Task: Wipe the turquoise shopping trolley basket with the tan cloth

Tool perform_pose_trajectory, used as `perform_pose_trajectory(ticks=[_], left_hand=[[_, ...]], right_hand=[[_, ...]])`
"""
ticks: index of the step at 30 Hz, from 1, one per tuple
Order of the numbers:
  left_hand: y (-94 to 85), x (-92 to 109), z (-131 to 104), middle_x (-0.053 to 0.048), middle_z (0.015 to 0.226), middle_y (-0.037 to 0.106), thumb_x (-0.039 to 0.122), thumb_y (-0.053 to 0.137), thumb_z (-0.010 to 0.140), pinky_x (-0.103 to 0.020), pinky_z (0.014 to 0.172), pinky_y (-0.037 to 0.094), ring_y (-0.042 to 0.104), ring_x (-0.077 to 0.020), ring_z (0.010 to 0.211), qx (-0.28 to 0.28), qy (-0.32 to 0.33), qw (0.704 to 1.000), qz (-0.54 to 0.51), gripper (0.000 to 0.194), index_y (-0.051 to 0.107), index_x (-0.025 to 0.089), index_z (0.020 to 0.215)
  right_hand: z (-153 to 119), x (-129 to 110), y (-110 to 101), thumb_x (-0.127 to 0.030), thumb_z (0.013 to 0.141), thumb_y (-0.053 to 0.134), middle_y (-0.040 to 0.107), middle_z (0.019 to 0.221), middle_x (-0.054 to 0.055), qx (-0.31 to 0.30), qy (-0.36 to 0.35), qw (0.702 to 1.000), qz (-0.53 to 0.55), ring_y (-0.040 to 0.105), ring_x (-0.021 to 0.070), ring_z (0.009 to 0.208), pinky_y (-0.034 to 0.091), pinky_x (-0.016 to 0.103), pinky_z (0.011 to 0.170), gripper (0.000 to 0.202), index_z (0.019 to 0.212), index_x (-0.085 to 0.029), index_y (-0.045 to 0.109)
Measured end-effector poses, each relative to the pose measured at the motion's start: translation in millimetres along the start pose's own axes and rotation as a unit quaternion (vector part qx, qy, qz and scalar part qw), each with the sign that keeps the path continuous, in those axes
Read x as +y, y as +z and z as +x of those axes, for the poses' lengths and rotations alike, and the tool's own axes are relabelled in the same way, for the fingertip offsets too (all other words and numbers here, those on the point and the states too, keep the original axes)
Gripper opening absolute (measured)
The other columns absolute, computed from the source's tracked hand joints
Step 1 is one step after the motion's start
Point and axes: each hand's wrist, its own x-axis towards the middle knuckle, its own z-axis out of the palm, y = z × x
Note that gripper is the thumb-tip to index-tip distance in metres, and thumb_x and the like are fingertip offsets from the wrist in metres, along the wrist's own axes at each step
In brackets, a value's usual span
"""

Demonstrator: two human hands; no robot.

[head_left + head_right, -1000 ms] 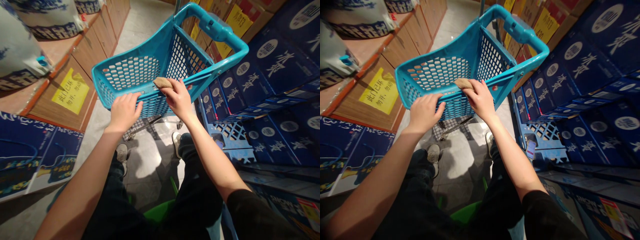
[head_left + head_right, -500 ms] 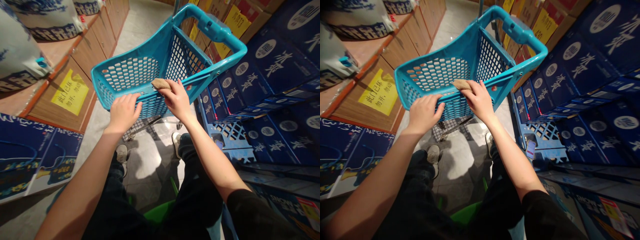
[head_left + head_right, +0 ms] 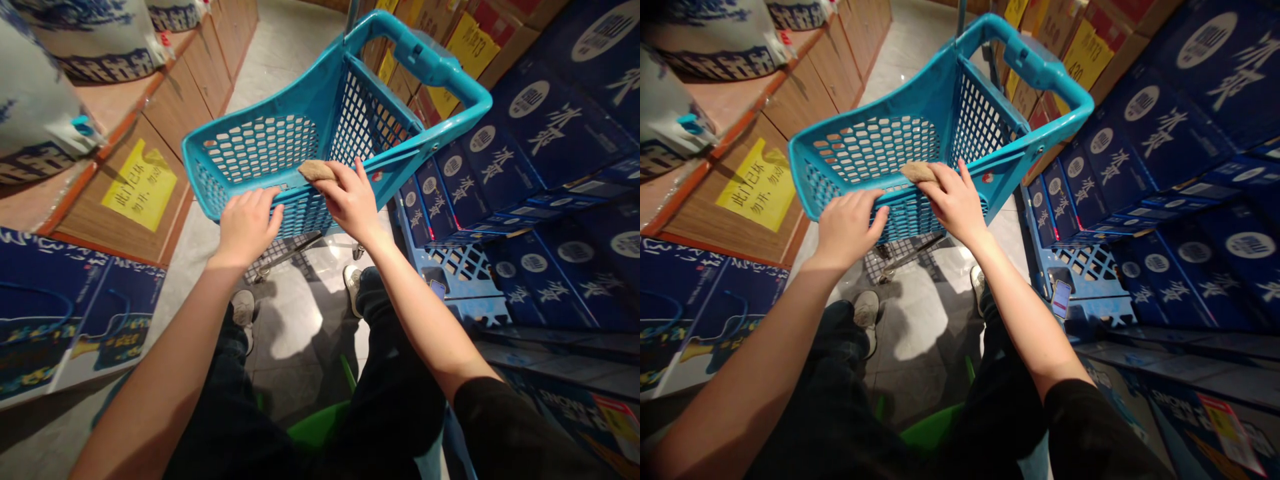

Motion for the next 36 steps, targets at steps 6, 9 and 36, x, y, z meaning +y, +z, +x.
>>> perform_pose_trajectory(ticks=[6, 9, 36], left_hand=[[0.7, -1, 1, -0.017, 0.127, 0.079, 0.036, 0.044, 0.113, -0.054, 0.106, 0.055, 0.072, -0.0387, 0.122, -0.003, 0.006, 1.0, 0.001, 0.045, 0.069, 0.019, 0.146], [0.3, 1, 1, -0.017, 0.127, 0.08, 0.036, 0.045, 0.113, -0.054, 0.106, 0.055, 0.073, -0.0385, 0.122, -0.001, 0.002, 1.0, -0.002, 0.044, 0.069, 0.019, 0.145], [-3.8, 3, 1, -0.019, 0.129, 0.078, 0.038, 0.043, 0.112, -0.056, 0.108, 0.053, 0.07, -0.0412, 0.126, -0.023, -0.006, 1.0, -0.006, 0.047, 0.068, 0.018, 0.146]], right_hand=[[0, 44, -12, -0.018, 0.099, 0.051, 0.065, 0.16, 0.009, 0.074, 0.085, 0.994, -0.001, 0.058, 0.0365, 0.156, 0.023, 0.086, 0.138, 0.042, 0.133, -0.031, 0.072], [-3, 24, -6, -0.019, 0.1, 0.052, 0.067, 0.161, 0.01, 0.067, 0.086, 0.994, 0.011, 0.059, 0.0361, 0.155, 0.026, 0.081, 0.14, 0.04, 0.132, -0.03, 0.074], [-1, 29, -8, -0.029, 0.11, 0.047, 0.068, 0.159, 0.011, 0.066, 0.054, 0.996, 0.033, 0.063, 0.0364, 0.151, 0.056, 0.07, 0.126, 0.042, 0.143, -0.031, 0.072]])
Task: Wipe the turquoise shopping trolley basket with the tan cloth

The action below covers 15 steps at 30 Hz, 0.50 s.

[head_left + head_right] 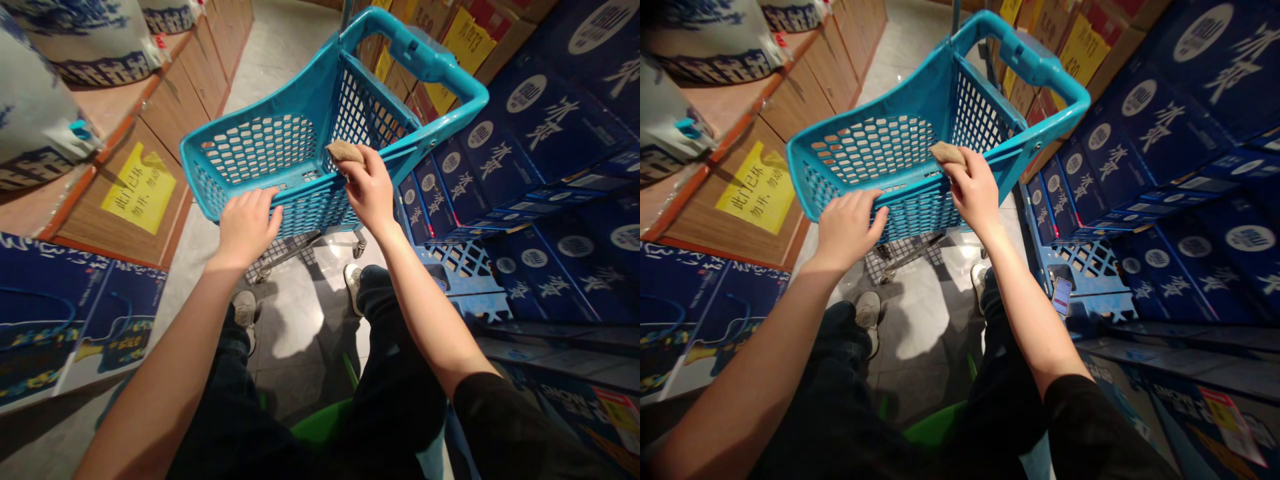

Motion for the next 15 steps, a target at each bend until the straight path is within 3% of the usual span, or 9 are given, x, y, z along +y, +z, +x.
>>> perform_pose_trajectory(ticks=[2, 4, 9, 11, 15], left_hand=[[0.9, 0, 0, -0.019, 0.128, 0.078, 0.037, 0.043, 0.112, -0.055, 0.107, 0.053, 0.071, -0.0405, 0.125, 0.005, 0.004, 1.0, 0.003, 0.046, 0.068, 0.018, 0.145], [2.4, -1, 0, -0.019, 0.127, 0.078, 0.037, 0.043, 0.111, -0.054, 0.107, 0.053, 0.071, -0.0399, 0.124, 0.012, 0.005, 1.0, 0.008, 0.046, 0.069, 0.019, 0.145], [4.6, -2, -1, -0.018, 0.127, 0.078, 0.036, 0.045, 0.111, -0.053, 0.105, 0.053, 0.071, -0.0397, 0.124, 0.022, 0.005, 1.0, 0.009, 0.046, 0.068, 0.018, 0.147], [4.0, -2, -1, -0.019, 0.128, 0.078, 0.037, 0.044, 0.111, -0.053, 0.105, 0.053, 0.071, -0.0396, 0.124, 0.021, 0.006, 1.0, 0.011, 0.047, 0.068, 0.018, 0.146], [2.5, -2, 0, -0.019, 0.127, 0.079, 0.038, 0.042, 0.112, -0.054, 0.105, 0.054, 0.072, -0.0399, 0.123, 0.013, 0.01, 1.0, 0.017, 0.048, 0.068, 0.017, 0.146]], right_hand=[[-2, 3, 1, -0.029, 0.109, 0.047, 0.067, 0.16, 0.012, 0.019, 0.008, 1.0, 0.001, 0.062, 0.0377, 0.153, 0.052, 0.074, 0.128, 0.041, 0.142, -0.029, 0.072], [-6, -9, 6, -0.025, 0.107, 0.047, 0.066, 0.163, 0.012, 0.011, 0.005, 1.0, 0.003, 0.059, 0.0373, 0.155, 0.048, 0.074, 0.132, 0.042, 0.14, -0.029, 0.073], [-11, -51, 15, -0.015, 0.105, 0.046, 0.062, 0.17, 0.007, -0.072, -0.052, 0.996, -0.008, 0.055, 0.0313, 0.161, 0.04, 0.064, 0.141, 0.048, 0.141, -0.031, 0.073], [-8, -49, 13, -0.015, 0.105, 0.047, 0.063, 0.169, 0.006, -0.08, -0.048, 0.996, -0.018, 0.057, 0.0311, 0.16, 0.036, 0.066, 0.143, 0.048, 0.141, -0.032, 0.073], [-1, -18, 5, -0.021, 0.104, 0.052, 0.065, 0.165, 0.007, -0.038, 0.016, 0.999, -0.026, 0.056, 0.0378, 0.159, 0.027, 0.08, 0.141, 0.043, 0.139, -0.033, 0.073]])
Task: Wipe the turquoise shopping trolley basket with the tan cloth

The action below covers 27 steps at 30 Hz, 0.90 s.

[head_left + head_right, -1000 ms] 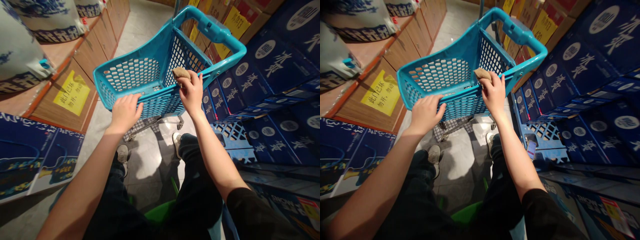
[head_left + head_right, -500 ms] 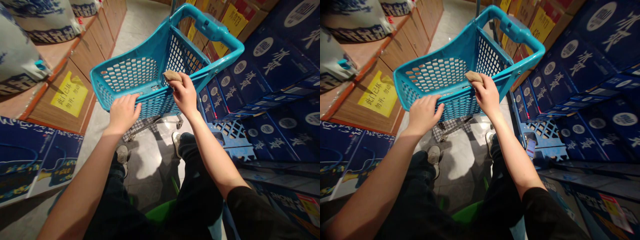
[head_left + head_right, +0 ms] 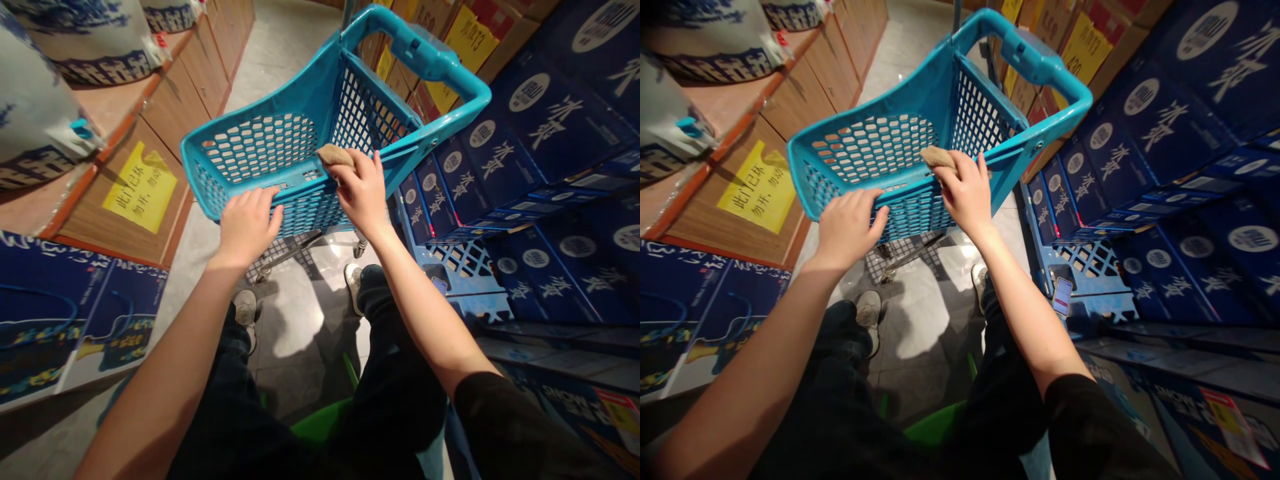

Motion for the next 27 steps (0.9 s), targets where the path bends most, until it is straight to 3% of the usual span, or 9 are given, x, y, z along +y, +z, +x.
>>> perform_pose_trajectory(ticks=[3, 9, 11, 17, 20, 24, 27], left_hand=[[-0.1, 0, 0, -0.019, 0.127, 0.079, 0.037, 0.043, 0.111, -0.054, 0.105, 0.054, 0.072, -0.0396, 0.123, 0.003, 0.004, 1.0, -0.003, 0.046, 0.069, 0.019, 0.145], [0.8, 1, 0, -0.018, 0.126, 0.078, 0.038, 0.042, 0.112, -0.053, 0.104, 0.053, 0.071, -0.0395, 0.123, 0.006, -0.002, 1.0, 0.001, 0.046, 0.067, 0.019, 0.146], [0.7, 1, 0, -0.018, 0.126, 0.078, 0.038, 0.042, 0.112, -0.053, 0.105, 0.053, 0.071, -0.0397, 0.123, 0.006, -0.003, 1.0, 0.003, 0.046, 0.067, 0.019, 0.146], [-0.8, 0, 0, -0.018, 0.128, 0.077, 0.038, 0.042, 0.112, -0.053, 0.107, 0.053, 0.071, -0.0394, 0.124, -0.005, -0.003, 1.0, -0.002, 0.046, 0.067, 0.019, 0.146], [-0.8, 1, 0, -0.019, 0.128, 0.078, 0.037, 0.041, 0.112, -0.054, 0.105, 0.054, 0.072, -0.0396, 0.123, -0.006, -0.001, 1.0, 0.004, 0.047, 0.067, 0.018, 0.146], [0.7, 2, 0, -0.018, 0.125, 0.079, 0.037, 0.042, 0.111, -0.053, 0.103, 0.054, 0.072, -0.0393, 0.122, 0.008, -0.002, 1.0, 0.006, 0.046, 0.067, 0.019, 0.146], [1.4, 2, -1, -0.018, 0.125, 0.079, 0.036, 0.043, 0.111, -0.053, 0.103, 0.054, 0.072, -0.0391, 0.121, 0.009, -0.003, 1.0, 0.002, 0.046, 0.068, 0.019, 0.145]], right_hand=[[-1, 8, 1, -0.024, 0.104, 0.053, 0.063, 0.167, 0.009, 0.015, 0.024, 1.0, 0.005, 0.053, 0.0423, 0.161, 0.026, 0.085, 0.138, 0.042, 0.14, -0.034, 0.072], [-12, -37, 11, -0.017, 0.104, 0.051, 0.059, 0.172, 0.006, -0.049, -0.052, 0.997, 0.013, 0.052, 0.0333, 0.165, 0.032, 0.07, 0.143, 0.048, 0.144, -0.034, 0.072], [-10, -42, 11, -0.016, 0.105, 0.051, 0.06, 0.172, 0.005, -0.063, -0.076, 0.995, 0.013, 0.052, 0.0314, 0.165, 0.032, 0.068, 0.144, 0.049, 0.145, -0.035, 0.071], [0, -1, 7, -0.023, 0.106, 0.051, 0.066, 0.165, 0.008, 0.01, -0.011, 1.0, 0.007, 0.057, 0.0384, 0.159, 0.026, 0.082, 0.14, 0.042, 0.141, -0.033, 0.072], [-2, 4, 8, -0.025, 0.106, 0.05, 0.066, 0.164, 0.009, 0.03, -0.003, 0.999, 0.018, 0.057, 0.0383, 0.159, 0.028, 0.082, 0.139, 0.04, 0.139, -0.033, 0.072], [-9, -22, 13, -0.02, 0.105, 0.047, 0.064, 0.167, 0.009, 0.003, -0.034, 0.999, 0.039, 0.055, 0.0322, 0.162, 0.037, 0.071, 0.141, 0.044, 0.139, -0.03, 0.073], [-10, -37, 13, -0.015, 0.104, 0.048, 0.062, 0.17, 0.008, -0.039, -0.067, 0.996, 0.033, 0.054, 0.03, 0.163, 0.036, 0.067, 0.142, 0.049, 0.143, -0.03, 0.072]])
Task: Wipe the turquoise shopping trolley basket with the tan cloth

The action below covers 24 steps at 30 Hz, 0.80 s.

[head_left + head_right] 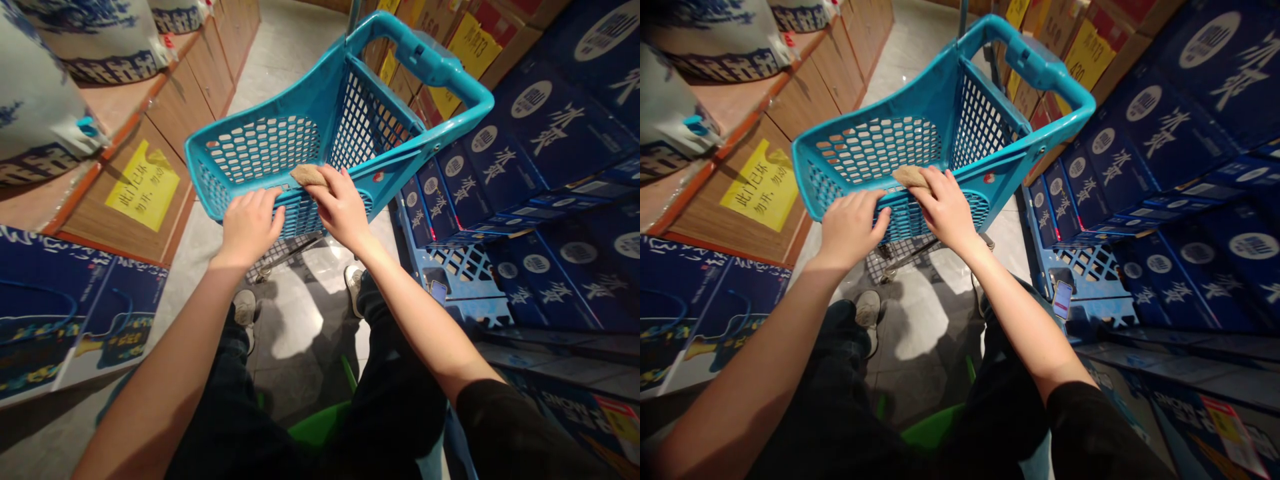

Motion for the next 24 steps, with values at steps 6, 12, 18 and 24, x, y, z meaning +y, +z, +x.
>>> perform_pose_trajectory(ticks=[6, 12, 18, 24], left_hand=[[-1.5, -1, 1, -0.019, 0.127, 0.078, 0.035, 0.044, 0.111, -0.054, 0.105, 0.055, 0.071, -0.0397, 0.122, -0.009, 0.008, 1.0, -0.002, 0.045, 0.068, 0.018, 0.146], [-3.8, 2, 2, -0.018, 0.127, 0.079, 0.036, 0.042, 0.113, -0.053, 0.106, 0.055, 0.072, -0.0388, 0.124, -0.021, -0.003, 1.0, 0.011, 0.046, 0.068, 0.017, 0.147], [-4.6, 3, 1, -0.018, 0.126, 0.079, 0.035, 0.042, 0.114, -0.052, 0.105, 0.055, 0.073, -0.0387, 0.123, -0.015, 0.004, 1.0, 0.015, 0.045, 0.068, 0.017, 0.146], [-4.8, 3, 1, -0.018, 0.129, 0.078, 0.035, 0.042, 0.114, -0.054, 0.107, 0.055, 0.072, -0.0395, 0.125, -0.022, 0.001, 1.0, 0.004, 0.046, 0.068, 0.016, 0.148]], right_hand=[[4, 37, -14, -0.019, 0.104, 0.053, 0.062, 0.168, 0.009, 0.02, 0.058, 0.997, -0.036, 0.054, 0.0383, 0.162, 0.025, 0.08, 0.141, 0.046, 0.143, -0.032, 0.072], [-3, 37, -15, -0.019, 0.105, 0.052, 0.062, 0.167, 0.011, 0.057, 0.079, 0.995, -0.013, 0.054, 0.0372, 0.162, 0.029, 0.077, 0.141, 0.042, 0.139, -0.029, 0.073], [-3, 4, -5, -0.015, 0.107, 0.046, 0.063, 0.17, 0.008, 0.002, -0.035, 0.999, -0.013, 0.055, 0.0295, 0.163, 0.042, 0.065, 0.14, 0.047, 0.143, -0.028, 0.074], [-1, 43, -11, -0.021, 0.109, 0.049, 0.065, 0.165, 0.009, 0.075, 0.051, 0.995, -0.032, 0.058, 0.0372, 0.158, 0.034, 0.081, 0.138, 0.042, 0.144, -0.032, 0.071]])
